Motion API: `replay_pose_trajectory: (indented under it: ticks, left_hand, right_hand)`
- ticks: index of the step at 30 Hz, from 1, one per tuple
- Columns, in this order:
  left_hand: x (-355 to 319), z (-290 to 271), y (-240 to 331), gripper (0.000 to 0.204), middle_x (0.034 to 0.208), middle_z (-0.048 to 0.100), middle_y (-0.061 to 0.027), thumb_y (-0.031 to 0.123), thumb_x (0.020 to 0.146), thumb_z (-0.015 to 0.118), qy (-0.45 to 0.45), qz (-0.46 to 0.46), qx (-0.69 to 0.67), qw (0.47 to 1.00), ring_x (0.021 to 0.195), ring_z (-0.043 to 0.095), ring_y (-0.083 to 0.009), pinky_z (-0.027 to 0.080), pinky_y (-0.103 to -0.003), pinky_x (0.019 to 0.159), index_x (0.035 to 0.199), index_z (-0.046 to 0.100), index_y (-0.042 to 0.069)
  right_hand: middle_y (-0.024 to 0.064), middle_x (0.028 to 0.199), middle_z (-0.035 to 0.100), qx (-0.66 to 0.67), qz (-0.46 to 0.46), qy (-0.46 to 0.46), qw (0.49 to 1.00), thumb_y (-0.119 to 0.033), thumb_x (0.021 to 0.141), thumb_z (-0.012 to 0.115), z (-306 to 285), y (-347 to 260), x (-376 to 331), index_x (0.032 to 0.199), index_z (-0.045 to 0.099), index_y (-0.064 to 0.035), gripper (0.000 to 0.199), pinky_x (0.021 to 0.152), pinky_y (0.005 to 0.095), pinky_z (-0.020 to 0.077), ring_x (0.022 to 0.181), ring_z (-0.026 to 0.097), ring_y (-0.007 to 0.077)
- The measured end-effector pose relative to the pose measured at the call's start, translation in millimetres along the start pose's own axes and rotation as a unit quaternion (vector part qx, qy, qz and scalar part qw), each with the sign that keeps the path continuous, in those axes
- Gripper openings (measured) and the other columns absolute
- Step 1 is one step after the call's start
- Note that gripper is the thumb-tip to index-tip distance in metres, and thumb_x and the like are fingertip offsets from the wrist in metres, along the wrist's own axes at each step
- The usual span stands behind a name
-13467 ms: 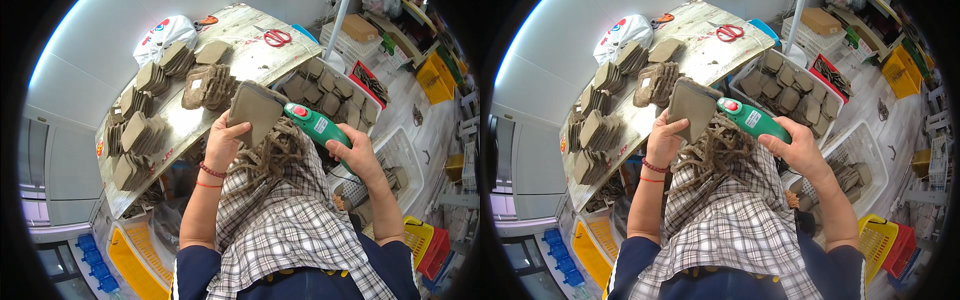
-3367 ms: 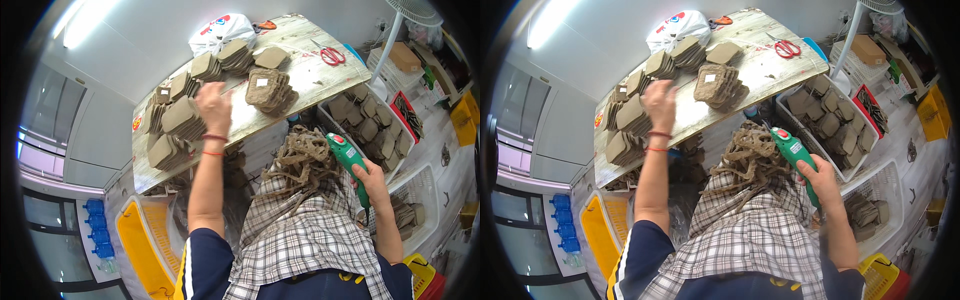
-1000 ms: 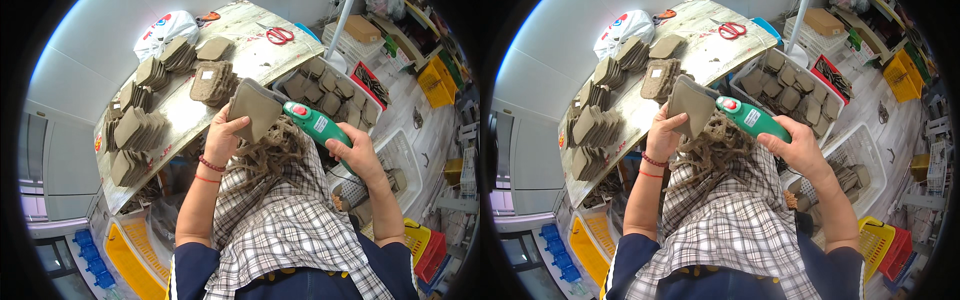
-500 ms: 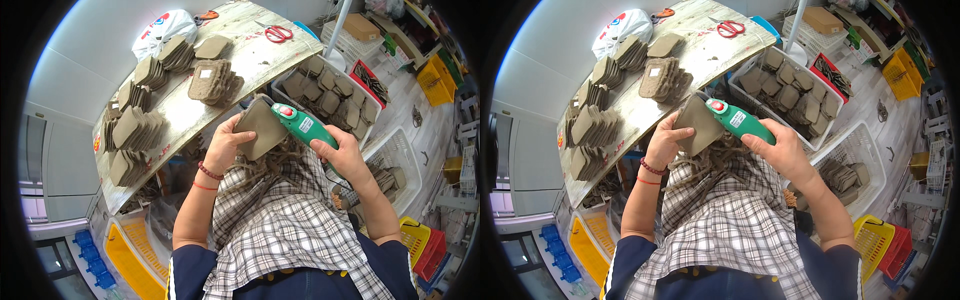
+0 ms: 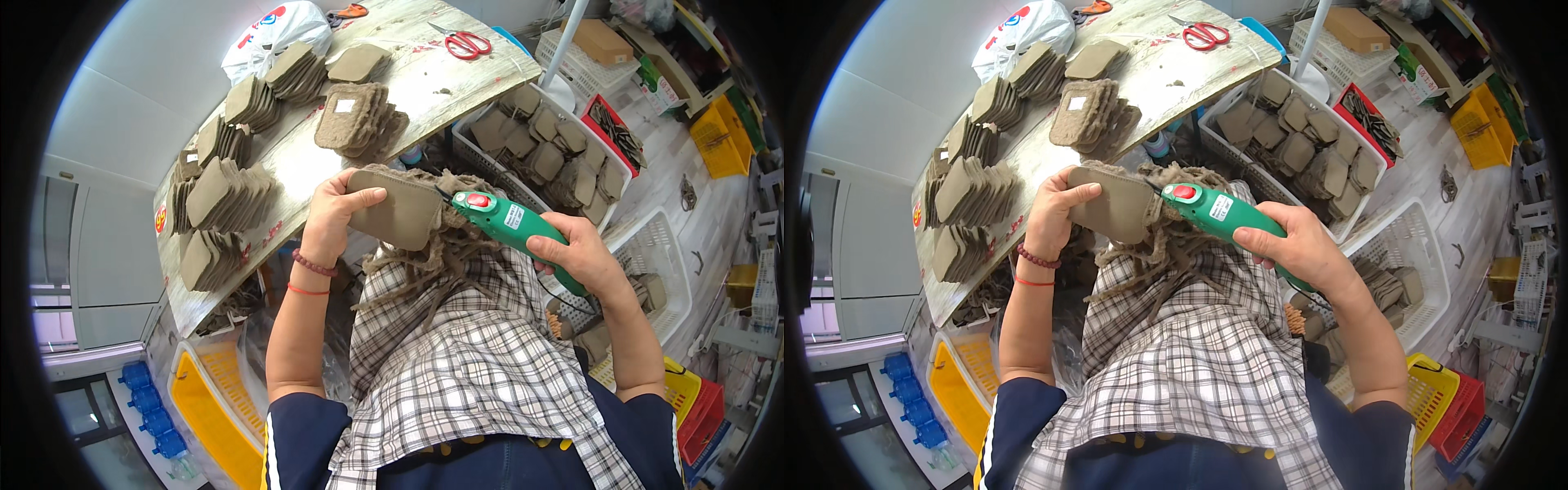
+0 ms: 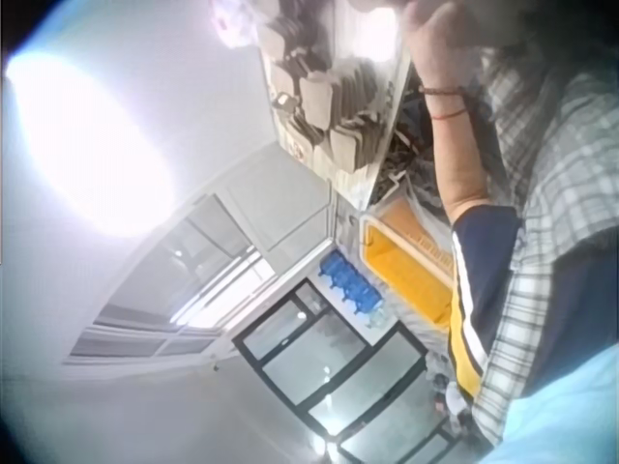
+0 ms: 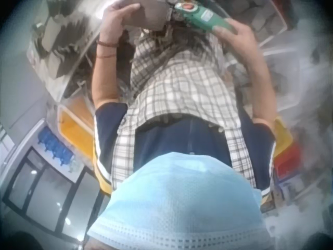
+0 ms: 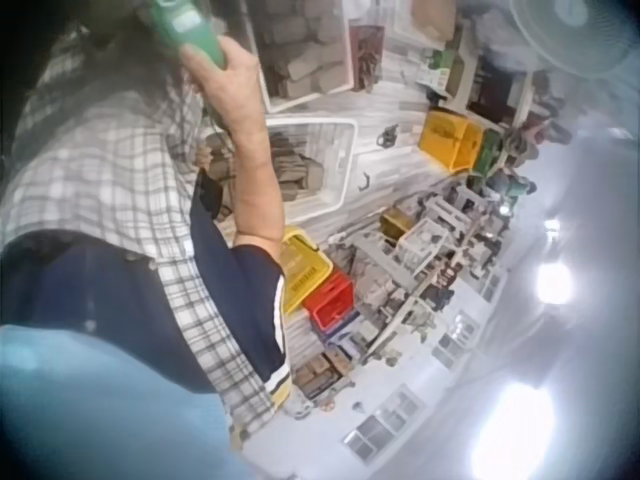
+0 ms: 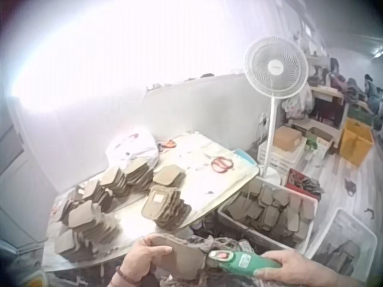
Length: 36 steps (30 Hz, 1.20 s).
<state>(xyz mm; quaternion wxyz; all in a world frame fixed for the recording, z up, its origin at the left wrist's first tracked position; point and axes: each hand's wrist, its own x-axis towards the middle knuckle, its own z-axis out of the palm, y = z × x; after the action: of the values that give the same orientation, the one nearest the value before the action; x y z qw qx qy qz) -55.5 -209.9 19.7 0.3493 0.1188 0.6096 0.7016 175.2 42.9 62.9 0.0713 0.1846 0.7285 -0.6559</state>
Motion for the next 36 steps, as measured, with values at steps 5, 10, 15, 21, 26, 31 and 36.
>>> replay_pose_trajectory:
  ticks: [5, 10, 15, 21, 26, 31, 36]
  left_hand:
    - [-4, 0, 6, 0.020, 0.086, 0.069, -0.0054, -0.002, 0.077, 0.072, -0.025, -0.031, 0.004, 0.999, 0.073, 0.065, -0.0108, 0.053, -0.024, 0.069, 0.096, 0.066, 0.000]
    - [-6, 9, 4, 0.020, 0.086, 0.069, -0.0065, -0.002, 0.076, 0.073, -0.041, -0.059, 0.025, 0.997, 0.074, 0.066, -0.0115, 0.054, -0.025, 0.071, 0.095, 0.066, -0.001]
    - [-10, 20, 3, 0.019, 0.085, 0.070, -0.0067, -0.002, 0.077, 0.072, -0.075, -0.073, 0.058, 0.993, 0.072, 0.066, -0.0118, 0.054, -0.026, 0.067, 0.094, 0.066, -0.002]
    - [-11, 18, 9, 0.023, 0.086, 0.069, -0.0053, -0.001, 0.075, 0.074, -0.120, -0.118, 0.121, 0.978, 0.074, 0.065, -0.0109, 0.053, -0.024, 0.071, 0.096, 0.065, -0.002]
    - [-19, 16, 11, 0.035, 0.094, 0.067, -0.0034, -0.001, 0.076, 0.073, -0.173, -0.101, 0.082, 0.976, 0.083, 0.062, -0.0099, 0.049, -0.024, 0.078, 0.109, 0.062, -0.001]
    - [-35, -55, 56, 0.036, 0.099, 0.063, -0.0027, 0.001, 0.082, 0.066, 0.025, 0.027, 0.145, 0.989, 0.089, 0.059, -0.0123, 0.047, -0.026, 0.084, 0.117, 0.060, 0.003]
    - [-53, -214, 111, 0.029, 0.101, 0.066, -0.0135, 0.004, 0.090, 0.061, 0.321, 0.203, 0.025, 0.925, 0.090, 0.066, -0.0213, 0.056, -0.034, 0.080, 0.116, 0.052, -0.002]
  right_hand:
    - [0.0000, 0.068, 0.059, -0.004, 0.019, -0.018, 1.000, -0.032, 0.085, 0.070, 4, -2, 3, 0.096, 0.064, -0.0005, 0.034, 0.053, 0.0217, 0.0424, 0.058, 0.052, 0.0056]
    - [-0.0009, 0.067, 0.057, -0.008, 0.004, -0.013, 1.000, -0.030, 0.085, 0.071, 13, -2, 6, 0.098, 0.064, 0.0000, 0.034, 0.052, 0.0217, 0.0409, 0.058, 0.049, 0.0049]
    - [-0.0016, 0.066, 0.055, -0.006, -0.012, -0.013, 1.000, -0.031, 0.085, 0.072, 22, -2, 10, 0.098, 0.063, 0.0006, 0.035, 0.052, 0.0218, 0.0403, 0.058, 0.048, 0.0043]
    - [-0.0014, 0.066, 0.055, -0.001, -0.017, -0.036, 0.999, -0.031, 0.085, 0.071, 29, -6, 19, 0.098, 0.063, 0.0005, 0.035, 0.052, 0.0224, 0.0409, 0.058, 0.049, 0.0045]
    - [0.0002, 0.069, 0.057, 0.017, -0.015, -0.083, 0.996, -0.033, 0.086, 0.069, 41, -13, 37, 0.096, 0.063, 0.0000, 0.035, 0.054, 0.0225, 0.0427, 0.060, 0.052, 0.0053]
    - [0.0010, 0.072, 0.058, 0.062, -0.032, 0.019, 0.997, -0.030, 0.089, 0.066, 45, 4, 45, 0.096, 0.062, -0.0003, 0.031, 0.056, 0.0232, 0.0446, 0.061, 0.054, 0.0069]
    - [0.0024, 0.070, 0.058, 0.076, -0.013, 0.058, 0.995, -0.029, 0.089, 0.065, 27, 21, 26, 0.095, 0.061, 0.0000, 0.030, 0.055, 0.0231, 0.0435, 0.060, 0.054, 0.0076]
